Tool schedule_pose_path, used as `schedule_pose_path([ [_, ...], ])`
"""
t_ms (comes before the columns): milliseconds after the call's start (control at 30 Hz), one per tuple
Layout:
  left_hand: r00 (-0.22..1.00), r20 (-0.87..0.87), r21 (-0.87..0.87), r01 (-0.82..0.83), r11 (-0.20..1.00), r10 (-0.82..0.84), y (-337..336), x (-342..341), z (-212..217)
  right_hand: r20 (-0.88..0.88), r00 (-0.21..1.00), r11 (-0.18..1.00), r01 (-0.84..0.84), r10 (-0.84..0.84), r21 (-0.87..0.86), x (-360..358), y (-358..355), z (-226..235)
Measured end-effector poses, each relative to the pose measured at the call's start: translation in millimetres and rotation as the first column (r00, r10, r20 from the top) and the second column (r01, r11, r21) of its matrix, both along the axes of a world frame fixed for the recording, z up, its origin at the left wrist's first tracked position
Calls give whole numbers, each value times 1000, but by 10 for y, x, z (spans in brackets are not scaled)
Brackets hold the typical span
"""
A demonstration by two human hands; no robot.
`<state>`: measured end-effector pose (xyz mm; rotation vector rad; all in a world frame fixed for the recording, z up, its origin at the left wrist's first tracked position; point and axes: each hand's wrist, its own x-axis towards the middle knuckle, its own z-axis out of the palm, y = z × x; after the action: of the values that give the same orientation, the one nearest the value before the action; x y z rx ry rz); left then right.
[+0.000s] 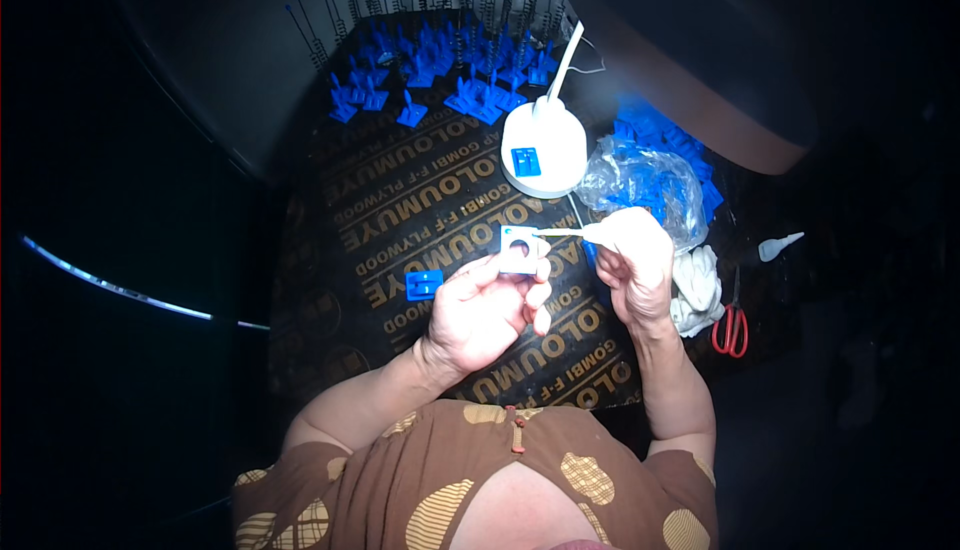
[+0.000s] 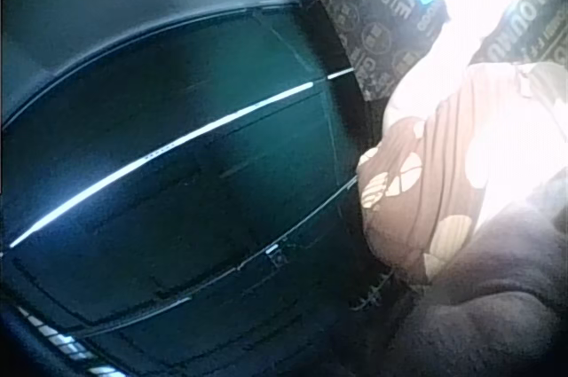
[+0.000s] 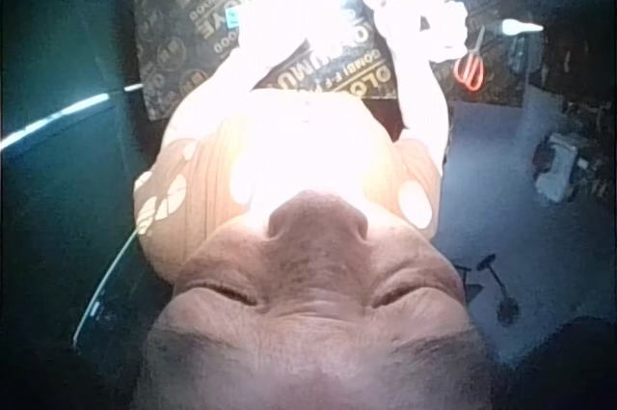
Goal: The person applies adhesive onto a blue plastic component using an applicator and joins the plastic pieces together by pressing them with their hands.
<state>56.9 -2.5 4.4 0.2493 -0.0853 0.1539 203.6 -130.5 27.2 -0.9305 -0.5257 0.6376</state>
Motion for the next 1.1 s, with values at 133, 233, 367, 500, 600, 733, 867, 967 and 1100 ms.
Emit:
schedule_pose_path([
  [133,1000,1,-6,-1,1000,1,-10,-9,8,77,997,999,33,-31,-32,-27,15,43],
  [233,1000,3,3,-5,1000,5,-16,-2,14,92,994,998,57,-54,-32,-28,8,19],
  [367,1000,-5,5,-4,1000,4,-13,-6,18,78,995,998,61,-59,-21,-30,15,22],
  [500,1000,-8,-14,1,1000,-1,-17,-8,35,127,990,998,61,-57,-27,-19,4,22],
  [600,1000,-17,-5,5,1000,-5,-11,-7,23,116,992,998,56,-53,-20,-11,-1,12],
  [733,1000,-2,-11,3,1000,-3,-13,-8,16,123,991,998,60,-56,-28,-9,1,8],
  [867,1000,3,-13,-4,1000,4,-11,-11,-3,108,993,998,54,-51,-24,-16,1,9],
  [967,999,-44,56,0,998,2,-12,-9,3,12,999,999,31,-31,21,-10,-3,2],
  [1100,999,-44,59,-4,998,7,-16,-13,15,-3,1000,1000,17,-17,22,0,-7,1],
])
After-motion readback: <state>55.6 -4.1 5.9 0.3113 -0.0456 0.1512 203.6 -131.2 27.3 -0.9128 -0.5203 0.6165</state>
